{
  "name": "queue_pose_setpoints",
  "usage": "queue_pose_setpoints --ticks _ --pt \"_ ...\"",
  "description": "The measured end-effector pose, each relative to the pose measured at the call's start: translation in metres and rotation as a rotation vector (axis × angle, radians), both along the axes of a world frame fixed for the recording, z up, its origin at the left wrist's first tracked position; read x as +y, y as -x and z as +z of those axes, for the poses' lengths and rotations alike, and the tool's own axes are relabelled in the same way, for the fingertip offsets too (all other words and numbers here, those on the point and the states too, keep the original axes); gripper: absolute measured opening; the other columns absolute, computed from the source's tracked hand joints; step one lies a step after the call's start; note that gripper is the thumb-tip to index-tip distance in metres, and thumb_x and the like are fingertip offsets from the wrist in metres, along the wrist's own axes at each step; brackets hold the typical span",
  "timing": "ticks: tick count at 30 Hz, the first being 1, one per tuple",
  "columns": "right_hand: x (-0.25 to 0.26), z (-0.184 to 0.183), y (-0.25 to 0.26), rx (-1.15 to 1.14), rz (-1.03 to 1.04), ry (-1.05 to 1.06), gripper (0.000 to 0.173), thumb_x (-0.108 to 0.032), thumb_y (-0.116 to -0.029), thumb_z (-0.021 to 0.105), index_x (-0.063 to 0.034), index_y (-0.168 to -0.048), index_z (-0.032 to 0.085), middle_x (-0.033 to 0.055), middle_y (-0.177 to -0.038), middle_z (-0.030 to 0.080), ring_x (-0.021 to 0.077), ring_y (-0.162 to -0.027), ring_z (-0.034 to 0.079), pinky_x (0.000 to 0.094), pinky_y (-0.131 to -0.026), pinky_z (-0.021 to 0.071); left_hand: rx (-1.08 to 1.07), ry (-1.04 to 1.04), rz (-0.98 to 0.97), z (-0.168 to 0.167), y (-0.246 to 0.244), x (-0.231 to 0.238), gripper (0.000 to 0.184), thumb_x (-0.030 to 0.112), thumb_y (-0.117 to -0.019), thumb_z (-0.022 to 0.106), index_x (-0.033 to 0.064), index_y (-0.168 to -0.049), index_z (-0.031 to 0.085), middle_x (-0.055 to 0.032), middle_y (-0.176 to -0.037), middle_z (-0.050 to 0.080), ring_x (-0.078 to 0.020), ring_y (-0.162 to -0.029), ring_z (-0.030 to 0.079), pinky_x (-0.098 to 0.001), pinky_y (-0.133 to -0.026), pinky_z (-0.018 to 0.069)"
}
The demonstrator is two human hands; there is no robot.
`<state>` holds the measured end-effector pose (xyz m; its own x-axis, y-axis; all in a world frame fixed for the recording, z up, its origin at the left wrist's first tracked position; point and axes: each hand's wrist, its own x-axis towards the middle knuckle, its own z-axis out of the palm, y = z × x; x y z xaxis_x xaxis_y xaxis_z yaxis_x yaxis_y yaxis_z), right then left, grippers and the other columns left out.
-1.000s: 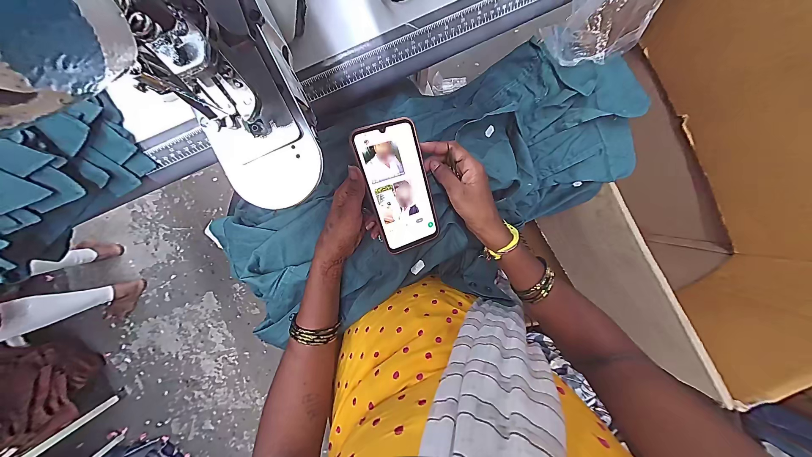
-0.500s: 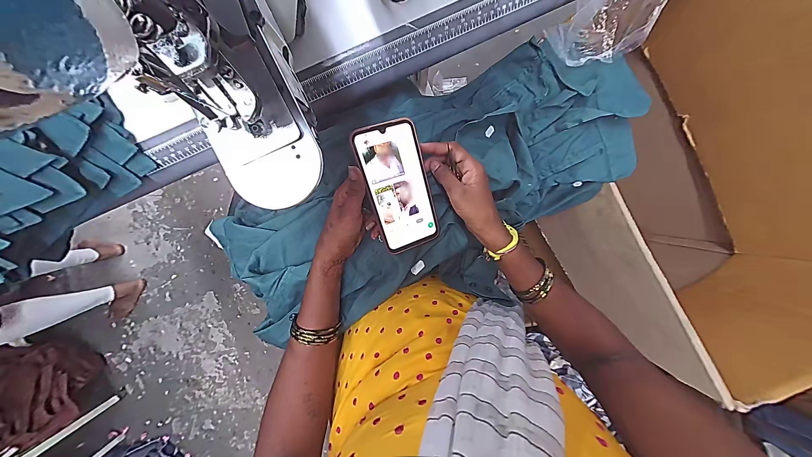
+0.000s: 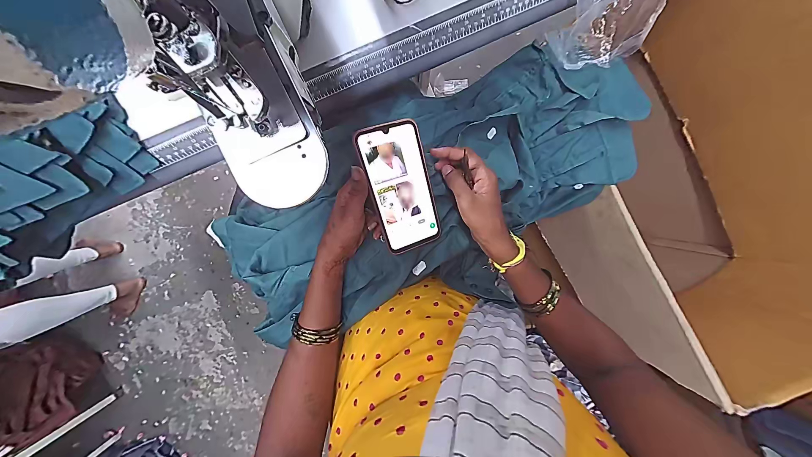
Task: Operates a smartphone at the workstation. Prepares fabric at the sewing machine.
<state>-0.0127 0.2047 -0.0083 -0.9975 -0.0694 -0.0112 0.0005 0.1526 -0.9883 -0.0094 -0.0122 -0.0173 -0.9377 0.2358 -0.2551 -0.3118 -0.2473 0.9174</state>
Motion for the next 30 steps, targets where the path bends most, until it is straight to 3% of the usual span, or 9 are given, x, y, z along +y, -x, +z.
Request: queue_pose_setpoints --ticks 4,10,18,30 --pt "-0.0003 0.0001 -0.0022 0.01 -0.01 -0.029 0.029 -0.004 -0.1045 0.049 -0.0055 -0.129 0.065 0.0064 -0.128 0.066 0.0079 -0.091 0.065 0.0222 -0.072 0.0531 -0.018 0.02 0.008 -0.0004 0.0003 0.0004 0.051 0.057 -0.1065 0.027 0.0186 -0.107 0.062 0.0041 -0.065 0.062 -0.0007 -0.04 0.047 -0.0147 -0.037 0.0423" --pt "-0.0012 -0.0009 -0.0031 0.019 -0.005 -0.018 0.03 -0.002 -0.1036 0.047 -0.0045 -0.128 0.064 0.0065 -0.125 0.067 0.006 -0.082 0.062 0.02 -0.065 0.0497 -0.004 0.014 0.003 0.0 0.0006 -0.0002 0.051 0.056 -0.107 0.027 0.0183 -0.108 0.062 0.0041 -0.067 0.063 -0.001 -0.041 0.049 -0.0148 -0.037 0.0432" --pt "-0.001 -0.0008 -0.0026 -0.003 0.0 -0.028 0.031 -0.002 -0.1036 0.047 -0.0052 -0.129 0.064 0.0065 -0.124 0.067 0.0074 -0.088 0.063 0.0222 -0.071 0.0521 -0.013 0.022 0.005 0.0006 0.0001 0.0005 0.052 0.056 -0.1071 0.026 0.0184 -0.108 0.062 0.0039 -0.066 0.063 -0.0008 -0.041 0.048 -0.0148 -0.037 0.0427" --pt "-0.0019 -0.0013 -0.003 -0.014 0.0 -0.041 0.03 -0.003 -0.1044 0.048 -0.0062 -0.129 0.065 0.0062 -0.12 0.068 0.0084 -0.087 0.064 0.0235 -0.071 0.0526 0.006 0.004 -0.001 0.0 -0.0001 0.0002 0.051 0.055 -0.1074 0.026 0.0186 -0.108 0.062 0.0042 -0.065 0.062 -0.0008 -0.04 0.047 -0.0147 -0.038 0.0429"
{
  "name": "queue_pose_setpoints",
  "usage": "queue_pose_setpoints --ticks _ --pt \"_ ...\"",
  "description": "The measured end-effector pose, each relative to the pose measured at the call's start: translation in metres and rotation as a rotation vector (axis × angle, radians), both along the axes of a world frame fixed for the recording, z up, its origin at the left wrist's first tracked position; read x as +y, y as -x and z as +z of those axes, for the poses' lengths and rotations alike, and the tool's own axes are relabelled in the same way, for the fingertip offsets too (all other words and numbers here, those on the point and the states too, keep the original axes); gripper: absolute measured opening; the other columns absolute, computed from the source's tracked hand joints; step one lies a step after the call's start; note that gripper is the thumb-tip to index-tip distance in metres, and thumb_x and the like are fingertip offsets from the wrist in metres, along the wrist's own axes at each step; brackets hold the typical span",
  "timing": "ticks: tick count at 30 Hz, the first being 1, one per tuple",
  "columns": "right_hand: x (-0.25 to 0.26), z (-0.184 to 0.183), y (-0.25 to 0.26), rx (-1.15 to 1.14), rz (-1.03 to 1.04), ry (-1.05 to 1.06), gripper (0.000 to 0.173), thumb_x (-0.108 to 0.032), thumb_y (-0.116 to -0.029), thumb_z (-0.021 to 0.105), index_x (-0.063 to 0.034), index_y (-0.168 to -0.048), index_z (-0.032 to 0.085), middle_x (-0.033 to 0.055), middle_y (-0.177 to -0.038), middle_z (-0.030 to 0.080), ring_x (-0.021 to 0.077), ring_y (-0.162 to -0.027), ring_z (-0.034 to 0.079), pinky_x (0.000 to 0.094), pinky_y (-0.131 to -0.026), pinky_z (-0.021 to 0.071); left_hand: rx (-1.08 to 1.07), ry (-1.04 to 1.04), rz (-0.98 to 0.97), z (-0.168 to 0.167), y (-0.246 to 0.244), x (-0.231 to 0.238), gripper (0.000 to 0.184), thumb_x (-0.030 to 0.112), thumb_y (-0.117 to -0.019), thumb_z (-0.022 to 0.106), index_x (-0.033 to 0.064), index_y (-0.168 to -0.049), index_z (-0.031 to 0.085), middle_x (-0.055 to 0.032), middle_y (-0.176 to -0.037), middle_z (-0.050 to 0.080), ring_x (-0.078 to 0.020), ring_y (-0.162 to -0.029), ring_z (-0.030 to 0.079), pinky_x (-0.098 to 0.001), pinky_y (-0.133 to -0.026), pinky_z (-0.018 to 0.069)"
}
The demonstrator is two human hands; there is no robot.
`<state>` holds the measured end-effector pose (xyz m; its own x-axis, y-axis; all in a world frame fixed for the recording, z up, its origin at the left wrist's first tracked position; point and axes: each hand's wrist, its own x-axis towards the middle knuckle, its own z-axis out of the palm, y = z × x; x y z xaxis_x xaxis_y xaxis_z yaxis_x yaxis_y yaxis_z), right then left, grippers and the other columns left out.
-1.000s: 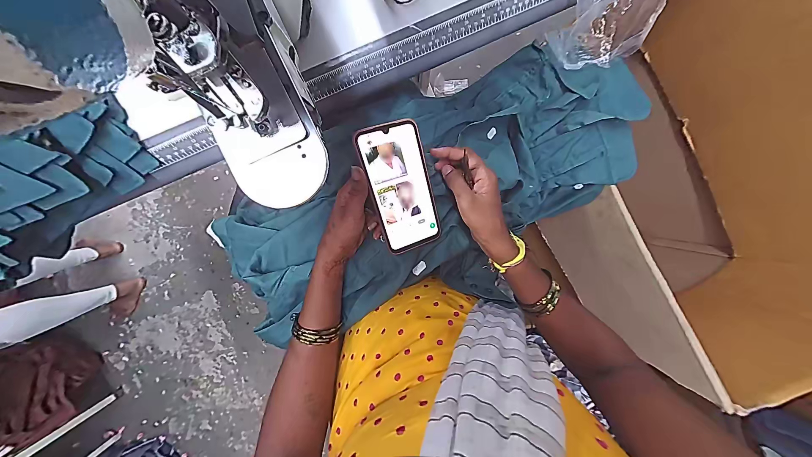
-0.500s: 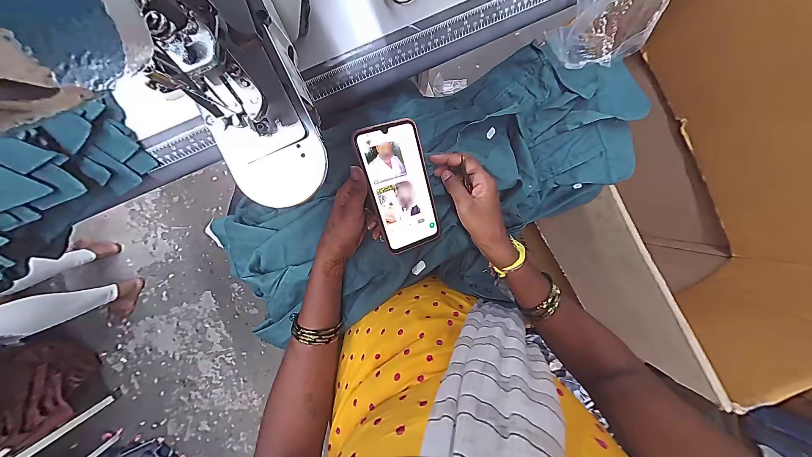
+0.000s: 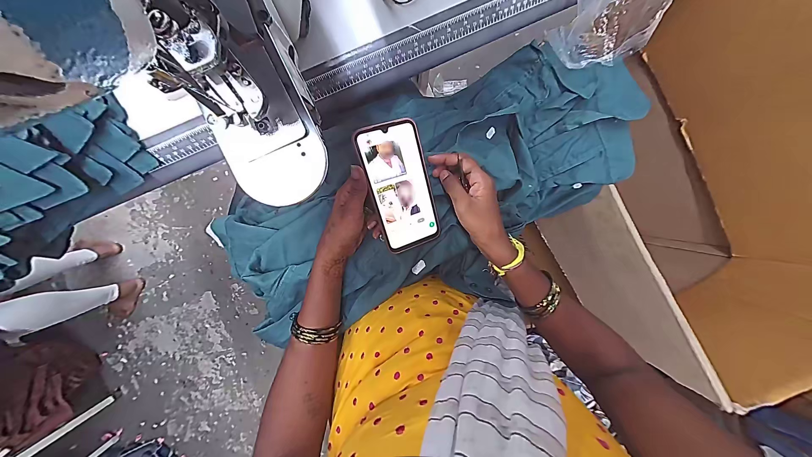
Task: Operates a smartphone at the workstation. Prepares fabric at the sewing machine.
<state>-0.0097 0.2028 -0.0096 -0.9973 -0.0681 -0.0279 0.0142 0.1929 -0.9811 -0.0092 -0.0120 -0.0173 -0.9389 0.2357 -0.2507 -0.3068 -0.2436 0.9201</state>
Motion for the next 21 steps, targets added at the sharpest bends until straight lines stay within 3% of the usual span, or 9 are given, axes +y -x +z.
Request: queue_pose_setpoints --ticks 21 --pt "-0.001 -0.0009 0.0003 -0.005 0.013 -0.011 0.029 -0.004 -0.1046 0.047 -0.0051 -0.128 0.065 0.007 -0.117 0.068 0.0086 -0.089 0.065 0.0244 -0.074 0.0535 -0.004 -0.001 0.0 -0.0001 0.001 -0.0001 0.051 0.056 -0.1066 0.028 0.0189 -0.108 0.062 0.0044 -0.067 0.062 -0.0005 -0.041 0.048 -0.0147 -0.038 0.0433"
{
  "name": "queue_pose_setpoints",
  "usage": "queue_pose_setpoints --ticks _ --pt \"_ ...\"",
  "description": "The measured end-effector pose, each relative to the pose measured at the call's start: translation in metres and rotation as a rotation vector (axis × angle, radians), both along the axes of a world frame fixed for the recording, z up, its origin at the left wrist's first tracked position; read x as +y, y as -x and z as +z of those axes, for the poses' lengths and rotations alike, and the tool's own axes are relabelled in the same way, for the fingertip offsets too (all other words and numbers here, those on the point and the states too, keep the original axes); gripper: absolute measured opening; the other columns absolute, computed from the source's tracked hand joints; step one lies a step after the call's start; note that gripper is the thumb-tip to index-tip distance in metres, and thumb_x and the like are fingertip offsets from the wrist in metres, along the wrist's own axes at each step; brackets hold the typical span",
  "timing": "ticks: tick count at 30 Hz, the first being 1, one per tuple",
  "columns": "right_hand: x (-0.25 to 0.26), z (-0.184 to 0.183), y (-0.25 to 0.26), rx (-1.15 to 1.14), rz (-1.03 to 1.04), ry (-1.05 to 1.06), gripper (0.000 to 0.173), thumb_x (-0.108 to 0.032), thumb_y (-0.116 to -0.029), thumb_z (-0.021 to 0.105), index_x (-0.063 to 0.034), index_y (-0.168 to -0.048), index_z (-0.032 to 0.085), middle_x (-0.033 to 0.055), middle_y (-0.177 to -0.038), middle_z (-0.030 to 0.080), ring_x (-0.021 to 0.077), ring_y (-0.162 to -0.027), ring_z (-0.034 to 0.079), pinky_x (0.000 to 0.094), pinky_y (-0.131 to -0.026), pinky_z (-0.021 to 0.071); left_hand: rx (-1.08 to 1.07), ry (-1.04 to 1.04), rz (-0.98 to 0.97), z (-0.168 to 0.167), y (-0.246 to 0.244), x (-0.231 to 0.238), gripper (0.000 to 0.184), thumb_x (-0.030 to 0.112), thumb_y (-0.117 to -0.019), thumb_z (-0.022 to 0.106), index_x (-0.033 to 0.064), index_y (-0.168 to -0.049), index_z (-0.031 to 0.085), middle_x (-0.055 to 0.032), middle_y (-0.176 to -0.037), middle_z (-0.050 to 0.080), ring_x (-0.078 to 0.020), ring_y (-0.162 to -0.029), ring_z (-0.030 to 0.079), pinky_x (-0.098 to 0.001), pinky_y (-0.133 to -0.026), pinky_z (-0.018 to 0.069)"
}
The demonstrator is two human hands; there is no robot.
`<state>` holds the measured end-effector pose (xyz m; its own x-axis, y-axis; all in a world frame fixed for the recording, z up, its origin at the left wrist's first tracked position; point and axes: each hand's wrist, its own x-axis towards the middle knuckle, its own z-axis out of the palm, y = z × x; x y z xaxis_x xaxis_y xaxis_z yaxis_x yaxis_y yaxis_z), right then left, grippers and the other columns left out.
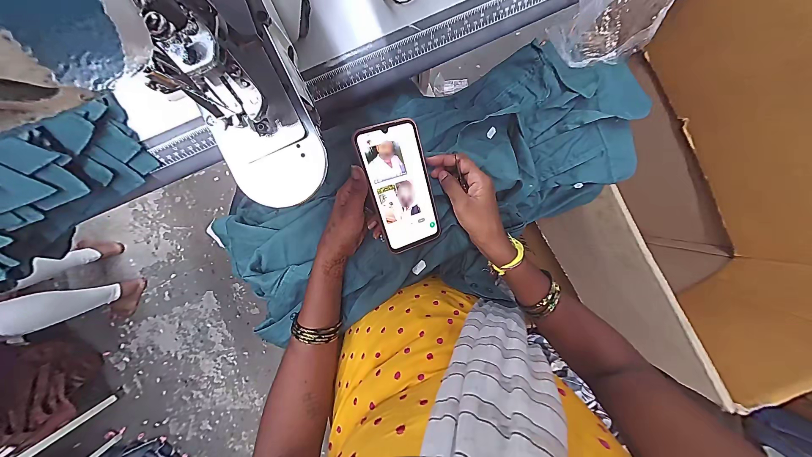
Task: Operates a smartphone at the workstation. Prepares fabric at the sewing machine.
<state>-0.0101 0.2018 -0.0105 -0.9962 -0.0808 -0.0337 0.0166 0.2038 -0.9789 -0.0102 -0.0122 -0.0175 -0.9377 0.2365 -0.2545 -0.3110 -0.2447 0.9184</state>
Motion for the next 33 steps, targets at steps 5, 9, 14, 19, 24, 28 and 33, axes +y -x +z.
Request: queue_pose_setpoints --ticks 5,9,14,19,24,28,33 --pt "-0.0002 0.0003 0.0 -0.007 0.002 -0.01 0.03 -0.004 -0.1046 0.047 -0.0056 -0.128 0.065 0.0068 -0.116 0.068 0.0094 -0.09 0.065 0.0254 -0.074 0.0536 -0.001 -0.003 0.003 -0.0002 -0.0002 -0.0003 0.051 0.056 -0.1066 0.028 0.0186 -0.109 0.062 0.0039 -0.067 0.063 -0.0009 -0.041 0.049 -0.0147 -0.038 0.0434" --pt "-0.001 0.0002 0.0006 -0.013 -0.004 -0.01 0.029 -0.004 -0.1046 0.047 -0.0061 -0.128 0.065 0.0065 -0.116 0.069 0.0093 -0.09 0.065 0.0254 -0.074 0.0539 -0.005 0.001 0.003 0.0001 -0.0002 -0.0005 0.05 0.057 -0.1065 0.028 0.0191 -0.109 0.062 0.0047 -0.068 0.063 -0.0002 -0.041 0.048 -0.0143 -0.038 0.0431" --pt "-0.0014 -0.0013 0.0018 -0.003 -0.001 0.004 0.03 -0.003 -0.1043 0.047 -0.0054 -0.128 0.065 0.0069 -0.115 0.068 0.009 -0.09 0.065 0.0246 -0.075 0.054 -0.005 0.011 0.013 0.001 -0.0006 0.0001 0.051 0.056 -0.107 0.027 0.0192 -0.109 0.062 0.0041 -0.068 0.063 -0.001 -0.042 0.049 -0.015 -0.038 0.0434" --pt "-0.0017 -0.0006 0.0013 -0.008 -0.004 0.0 0.029 -0.004 -0.1044 0.047 -0.0054 -0.128 0.065 0.0067 -0.116 0.068 0.0086 -0.09 0.065 0.0244 -0.075 0.0538 0.006 0.001 0.008 0.001 -0.0006 0.0001 0.051 0.055 -0.1072 0.027 0.0192 -0.109 0.062 0.0043 -0.068 0.063 -0.0007 -0.042 0.049 -0.0148 -0.038 0.0433" --pt "-0.0016 -0.0008 0.0011 -0.014 -0.005 0.002 0.03 -0.003 -0.1044 0.047 -0.0051 -0.128 0.065 0.0066 -0.115 0.068 0.0084 -0.088 0.064 0.024 -0.074 0.0535 0.0 0.001 0.013 0.001 -0.0005 0.0005 0.05 0.056 -0.1065 0.028 0.0194 -0.11 0.062 0.0042 -0.068 0.063 -0.0007 -0.041 0.048 -0.0146 -0.037 0.0432" --pt "-0.0019 -0.0015 0.0007 -0.01 -0.011 0.005 0.03 -0.004 -0.1042 0.047 -0.0053 -0.128 0.065 0.0065 -0.114 0.068 0.0085 -0.088 0.064 0.0242 -0.073 0.0532 0.002 -0.002 0.009 0.0012 -0.0006 0.0003 0.051 0.056 -0.1068 0.027 0.0195 -0.111 0.062 0.0041 -0.068 0.063 -0.0009 -0.041 0.048 -0.0147 -0.038 0.0435" --pt "-0.0016 -0.0013 0.0002 -0.009 -0.007 0.001 0.03 -0.004 -0.1045 0.047 -0.0055 -0.128 0.065 0.0065 -0.114 0.068 0.0085 -0.088 0.064 0.0242 -0.073 0.0536 0.004 -0.002 0.007 -0.0008 -0.0008 -0.0001 0.051 0.055 -0.1072 0.025 0.0192 -0.111 0.062 0.0036 -0.07 0.064 -0.0012 -0.042 0.049 -0.015 -0.038 0.0437"
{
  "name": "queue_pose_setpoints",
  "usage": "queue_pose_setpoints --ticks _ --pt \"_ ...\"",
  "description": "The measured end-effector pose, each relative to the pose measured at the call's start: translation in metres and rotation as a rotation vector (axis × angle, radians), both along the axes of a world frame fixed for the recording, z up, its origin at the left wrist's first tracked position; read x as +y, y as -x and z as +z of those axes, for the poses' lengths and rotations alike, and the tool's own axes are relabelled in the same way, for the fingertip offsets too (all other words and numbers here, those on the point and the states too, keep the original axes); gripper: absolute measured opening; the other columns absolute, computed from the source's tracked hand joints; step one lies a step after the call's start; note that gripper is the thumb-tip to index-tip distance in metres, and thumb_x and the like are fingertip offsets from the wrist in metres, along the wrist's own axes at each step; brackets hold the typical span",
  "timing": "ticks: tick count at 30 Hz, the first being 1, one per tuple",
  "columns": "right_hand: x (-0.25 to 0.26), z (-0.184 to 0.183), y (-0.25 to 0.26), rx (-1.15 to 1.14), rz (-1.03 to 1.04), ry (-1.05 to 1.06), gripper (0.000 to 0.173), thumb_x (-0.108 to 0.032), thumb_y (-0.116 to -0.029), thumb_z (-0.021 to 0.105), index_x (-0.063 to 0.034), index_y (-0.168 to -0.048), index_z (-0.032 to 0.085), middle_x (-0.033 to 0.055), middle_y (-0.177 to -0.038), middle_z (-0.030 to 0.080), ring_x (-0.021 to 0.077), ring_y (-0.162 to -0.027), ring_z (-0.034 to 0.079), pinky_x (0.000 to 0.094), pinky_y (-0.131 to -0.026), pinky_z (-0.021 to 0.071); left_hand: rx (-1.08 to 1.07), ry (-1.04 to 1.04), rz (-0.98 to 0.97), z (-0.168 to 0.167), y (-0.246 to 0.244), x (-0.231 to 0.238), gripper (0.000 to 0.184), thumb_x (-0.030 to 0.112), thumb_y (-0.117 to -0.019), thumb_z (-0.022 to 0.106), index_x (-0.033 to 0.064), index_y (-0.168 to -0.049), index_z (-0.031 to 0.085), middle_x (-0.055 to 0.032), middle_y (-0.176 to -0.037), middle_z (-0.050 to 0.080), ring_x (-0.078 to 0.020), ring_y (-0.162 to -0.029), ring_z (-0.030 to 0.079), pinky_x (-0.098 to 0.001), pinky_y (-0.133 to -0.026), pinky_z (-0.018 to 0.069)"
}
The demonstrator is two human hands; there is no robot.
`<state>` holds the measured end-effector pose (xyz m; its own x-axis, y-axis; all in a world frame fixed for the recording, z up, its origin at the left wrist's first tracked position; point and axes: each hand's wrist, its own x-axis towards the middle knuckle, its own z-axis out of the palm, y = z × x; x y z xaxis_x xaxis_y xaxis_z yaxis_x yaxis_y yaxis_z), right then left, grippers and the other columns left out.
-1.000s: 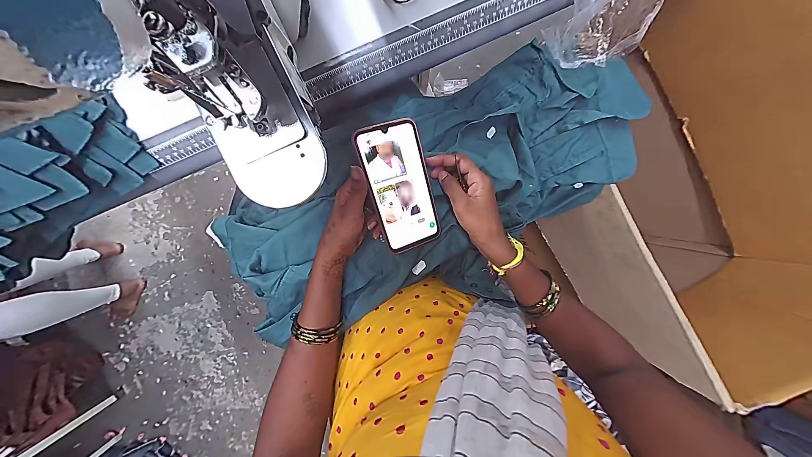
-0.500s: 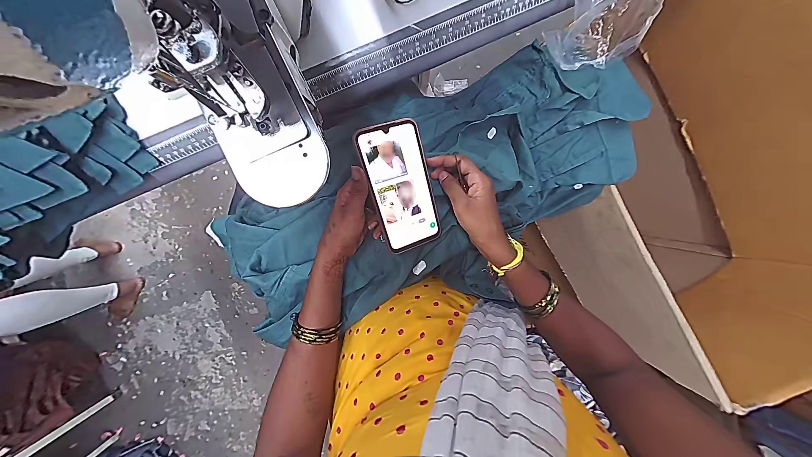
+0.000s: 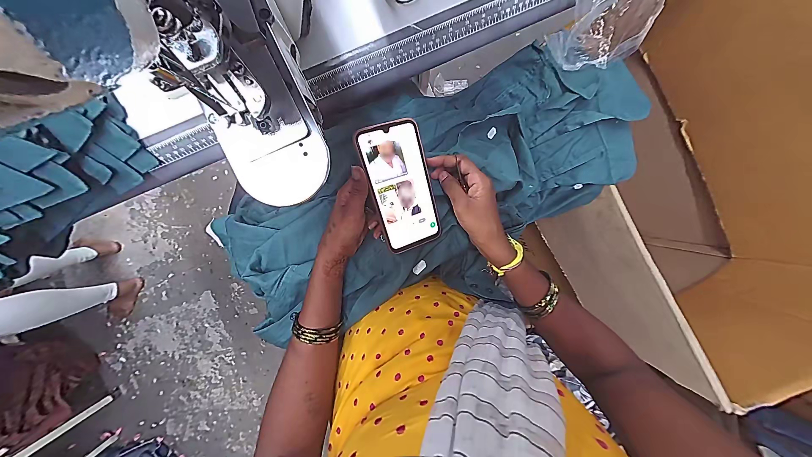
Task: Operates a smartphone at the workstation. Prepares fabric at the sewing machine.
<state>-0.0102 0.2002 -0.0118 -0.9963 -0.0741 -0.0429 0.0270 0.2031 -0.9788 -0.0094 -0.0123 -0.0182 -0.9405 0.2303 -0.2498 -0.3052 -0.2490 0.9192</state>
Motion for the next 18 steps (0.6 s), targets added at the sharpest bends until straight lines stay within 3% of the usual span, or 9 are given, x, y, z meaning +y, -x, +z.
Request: queue_pose_setpoints --ticks 18 --pt "0.0001 0.0005 0.0001 -0.011 0.003 0.013 0.03 -0.004 -0.1047 0.047 -0.006 -0.129 0.064 0.0062 -0.116 0.068 0.008 -0.089 0.065 0.024 -0.075 0.0541 -0.019 -0.012 0.013 -0.0004 0.0002 0.0004 0.05 0.055 -0.1068 0.029 0.0177 -0.11 0.062 0.0024 -0.07 0.065 -0.0014 -0.041 0.049 -0.015 -0.037 0.0436"
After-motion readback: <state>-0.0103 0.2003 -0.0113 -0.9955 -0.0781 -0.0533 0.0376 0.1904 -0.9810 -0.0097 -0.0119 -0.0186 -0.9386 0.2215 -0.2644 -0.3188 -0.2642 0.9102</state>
